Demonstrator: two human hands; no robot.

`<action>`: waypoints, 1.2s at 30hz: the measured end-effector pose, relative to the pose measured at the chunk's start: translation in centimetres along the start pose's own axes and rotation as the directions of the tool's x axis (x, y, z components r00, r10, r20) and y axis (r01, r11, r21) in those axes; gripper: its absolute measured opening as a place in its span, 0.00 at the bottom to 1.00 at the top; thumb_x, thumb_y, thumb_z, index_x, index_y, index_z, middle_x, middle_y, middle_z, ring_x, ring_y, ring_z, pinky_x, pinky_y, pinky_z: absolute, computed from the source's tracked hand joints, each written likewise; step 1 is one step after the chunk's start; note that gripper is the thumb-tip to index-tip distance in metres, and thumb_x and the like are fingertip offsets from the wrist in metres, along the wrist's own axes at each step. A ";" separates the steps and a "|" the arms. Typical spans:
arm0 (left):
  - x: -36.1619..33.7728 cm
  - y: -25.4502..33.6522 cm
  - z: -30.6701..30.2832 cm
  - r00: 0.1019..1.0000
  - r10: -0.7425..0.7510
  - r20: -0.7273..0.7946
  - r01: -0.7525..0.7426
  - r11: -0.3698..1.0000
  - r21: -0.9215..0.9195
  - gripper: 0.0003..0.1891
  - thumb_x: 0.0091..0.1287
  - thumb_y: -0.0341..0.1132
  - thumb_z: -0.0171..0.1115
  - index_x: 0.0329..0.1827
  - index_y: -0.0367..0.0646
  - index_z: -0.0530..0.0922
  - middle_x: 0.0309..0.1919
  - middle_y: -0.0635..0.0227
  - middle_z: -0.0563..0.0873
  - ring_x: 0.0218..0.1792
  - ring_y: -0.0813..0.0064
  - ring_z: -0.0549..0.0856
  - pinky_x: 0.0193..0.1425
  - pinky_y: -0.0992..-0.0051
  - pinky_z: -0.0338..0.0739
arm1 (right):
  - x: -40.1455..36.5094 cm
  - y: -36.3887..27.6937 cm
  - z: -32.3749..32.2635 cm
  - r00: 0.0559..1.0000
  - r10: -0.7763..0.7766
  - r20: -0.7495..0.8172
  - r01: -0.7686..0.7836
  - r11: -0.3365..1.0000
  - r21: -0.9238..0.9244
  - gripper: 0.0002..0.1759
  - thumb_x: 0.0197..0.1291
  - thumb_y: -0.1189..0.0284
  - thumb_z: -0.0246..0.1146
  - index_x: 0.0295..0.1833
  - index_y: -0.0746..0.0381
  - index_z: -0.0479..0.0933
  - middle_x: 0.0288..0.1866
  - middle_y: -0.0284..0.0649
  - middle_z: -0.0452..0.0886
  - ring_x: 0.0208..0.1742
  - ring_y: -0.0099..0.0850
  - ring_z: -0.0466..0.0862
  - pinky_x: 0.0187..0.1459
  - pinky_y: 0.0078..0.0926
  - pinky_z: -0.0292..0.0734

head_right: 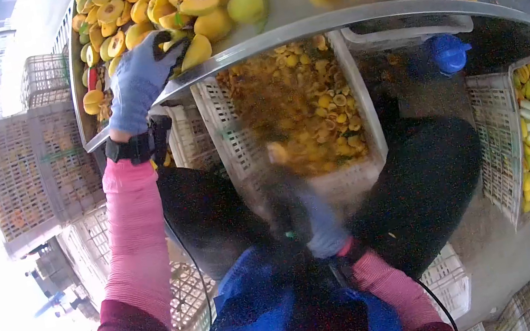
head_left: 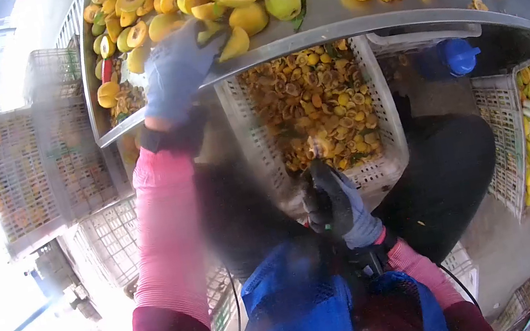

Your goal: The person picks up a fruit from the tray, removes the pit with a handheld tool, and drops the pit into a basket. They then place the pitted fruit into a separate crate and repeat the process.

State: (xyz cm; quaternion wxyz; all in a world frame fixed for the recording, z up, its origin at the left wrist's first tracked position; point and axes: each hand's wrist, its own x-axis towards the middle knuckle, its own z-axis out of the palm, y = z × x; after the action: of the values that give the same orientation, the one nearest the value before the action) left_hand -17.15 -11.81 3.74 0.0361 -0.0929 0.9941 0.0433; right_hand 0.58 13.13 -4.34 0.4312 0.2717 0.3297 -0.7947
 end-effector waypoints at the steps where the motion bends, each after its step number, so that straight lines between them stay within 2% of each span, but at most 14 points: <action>1: -0.1 1.1 -0.2 1.000 0.007 0.007 -0.006 0.993 -0.122 0.24 0.61 0.55 0.57 0.46 0.42 0.78 0.36 0.52 0.83 0.40 0.55 0.82 0.44 0.63 0.76 | 0.0 0.0 0.0 1.000 -0.011 -0.015 0.011 1.000 0.010 0.19 0.66 0.51 0.50 0.36 0.57 0.71 0.17 0.29 0.68 0.12 0.20 0.64 0.14 0.18 0.61; 2: -0.4 2.1 -0.1 1.000 0.013 0.017 -0.008 0.970 -0.242 0.24 0.61 0.55 0.57 0.46 0.42 0.78 0.35 0.53 0.83 0.40 0.55 0.82 0.44 0.63 0.76 | 0.0 0.0 0.0 0.999 -0.022 -0.029 0.022 1.000 0.019 0.19 0.66 0.51 0.49 0.36 0.57 0.70 0.17 0.29 0.68 0.12 0.20 0.65 0.14 0.18 0.61; 4: -1.1 2.9 2.7 0.938 0.203 -0.280 -0.188 0.979 0.082 0.24 0.61 0.56 0.56 0.43 0.42 0.79 0.31 0.54 0.84 0.36 0.55 0.83 0.41 0.62 0.77 | -0.1 -0.5 0.2 0.997 -0.044 -0.060 0.042 0.999 -0.033 0.19 0.66 0.51 0.50 0.36 0.57 0.70 0.17 0.29 0.67 0.12 0.20 0.64 0.14 0.18 0.61; 8: 1.3 1.2 1.6 0.995 0.103 -0.016 -0.100 0.986 0.135 0.26 0.58 0.58 0.58 0.38 0.40 0.81 0.31 0.54 0.84 0.36 0.55 0.83 0.41 0.61 0.77 | -0.7 -1.6 1.1 0.993 -0.058 -0.104 0.049 0.995 -0.083 0.20 0.66 0.51 0.50 0.37 0.57 0.70 0.17 0.28 0.67 0.12 0.20 0.64 0.14 0.17 0.60; 12: 1.7 -1.2 1.8 0.986 0.134 -0.100 -0.124 0.988 0.096 0.23 0.59 0.53 0.58 0.39 0.39 0.81 0.30 0.52 0.83 0.35 0.54 0.83 0.42 0.63 0.75 | -1.5 -2.3 0.7 0.998 -0.057 -0.021 0.055 0.995 -0.085 0.21 0.65 0.50 0.51 0.37 0.58 0.70 0.16 0.28 0.66 0.13 0.19 0.65 0.15 0.17 0.60; 15: -3.6 3.4 -0.5 0.932 0.151 -0.329 -0.275 0.887 -0.372 0.14 0.58 0.37 0.64 0.41 0.35 0.79 0.29 0.56 0.83 0.31 0.63 0.82 0.38 0.70 0.74 | -3.4 -3.7 0.0 0.983 0.001 0.186 -0.017 0.996 0.085 0.22 0.64 0.49 0.51 0.37 0.59 0.70 0.16 0.28 0.66 0.13 0.19 0.65 0.15 0.17 0.59; 16: -6.5 6.3 -2.1 0.974 0.072 -0.214 -0.188 0.786 -0.589 0.11 0.56 0.30 0.63 0.41 0.35 0.78 0.29 0.57 0.82 0.32 0.68 0.82 0.38 0.73 0.74 | -4.1 -4.2 0.2 0.965 -0.007 0.261 -0.027 0.992 0.127 0.23 0.64 0.48 0.50 0.37 0.59 0.70 0.16 0.28 0.66 0.13 0.18 0.64 0.14 0.17 0.58; 17: -8.9 7.5 -2.4 0.944 0.216 -0.251 -0.328 0.716 -0.616 0.13 0.54 0.30 0.63 0.42 0.35 0.78 0.32 0.56 0.82 0.33 0.65 0.83 0.40 0.72 0.75 | -4.9 -4.7 0.5 0.942 -0.016 0.335 -0.043 0.985 0.167 0.24 0.64 0.47 0.50 0.37 0.59 0.70 0.16 0.28 0.66 0.12 0.18 0.63 0.14 0.17 0.58; 18: -10.6 7.9 -2.2 0.848 0.432 -0.307 -0.522 0.781 -0.342 0.16 0.52 0.32 0.64 0.43 0.35 0.78 0.33 0.56 0.82 0.35 0.61 0.83 0.41 0.72 0.75 | -5.7 -5.4 1.6 0.926 -0.020 0.377 -0.075 0.969 0.235 0.25 0.63 0.46 0.49 0.37 0.59 0.70 0.16 0.28 0.66 0.12 0.19 0.63 0.13 0.17 0.57; 22: -15.0 9.4 -0.3 0.952 0.184 -0.245 -0.293 0.780 -0.553 0.21 0.45 0.32 0.66 0.44 0.36 0.78 0.39 0.56 0.82 0.42 0.59 0.83 0.47 0.70 0.76 | -3.6 -5.9 2.5 0.939 -0.054 0.340 -0.017 0.979 0.201 0.27 0.62 0.43 0.48 0.38 0.59 0.70 0.19 0.28 0.67 0.13 0.19 0.62 0.15 0.17 0.56; 27: -17.7 8.3 0.6 0.877 0.402 -0.263 -0.477 0.667 -0.572 0.23 0.41 0.27 0.66 0.46 0.39 0.77 0.48 0.52 0.78 0.46 0.54 0.80 0.47 0.64 0.76 | -2.3 -4.4 0.3 0.748 -0.081 0.659 -0.357 0.788 0.502 0.19 0.66 0.62 0.54 0.56 0.62 0.68 0.40 0.35 0.76 0.38 0.21 0.76 0.38 0.15 0.75; 29: -18.7 7.8 0.8 0.887 0.427 -0.176 -0.428 0.618 -0.660 0.30 0.45 0.26 0.63 0.56 0.37 0.70 0.56 0.50 0.72 0.57 0.54 0.73 0.59 0.63 0.69 | -3.7 -5.1 0.8 0.917 -0.027 0.398 -0.087 0.960 0.266 0.17 0.63 0.64 0.57 0.53 0.61 0.70 0.35 0.34 0.75 0.32 0.21 0.75 0.31 0.15 0.72; 33: -21.2 10.2 3.4 0.999 -0.015 -0.038 -0.034 0.171 -0.985 0.42 0.62 0.53 0.55 0.70 0.35 0.49 0.64 0.54 0.63 0.62 0.60 0.68 0.67 0.64 0.60 | -5.1 -5.0 2.8 0.984 -0.103 0.146 0.104 0.995 -0.003 0.14 0.59 0.62 0.61 0.45 0.60 0.71 0.19 0.30 0.71 0.12 0.20 0.67 0.13 0.17 0.61; 36: -21.3 11.6 3.8 0.975 -0.219 0.031 0.078 0.214 -0.974 0.26 0.71 0.45 0.45 0.62 0.32 0.64 0.56 0.59 0.73 0.55 0.70 0.74 0.62 0.71 0.66 | -4.5 -4.0 2.5 0.964 -0.194 0.180 0.206 0.977 -0.053 0.14 0.60 0.66 0.60 0.48 0.62 0.70 0.22 0.32 0.74 0.16 0.23 0.71 0.17 0.19 0.66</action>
State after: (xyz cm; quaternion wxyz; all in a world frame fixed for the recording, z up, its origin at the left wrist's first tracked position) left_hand 1.81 3.74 2.59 -0.0816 -0.1920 0.7386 0.6410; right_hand -1.05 15.12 1.67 0.3853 0.1511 0.3447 -0.8425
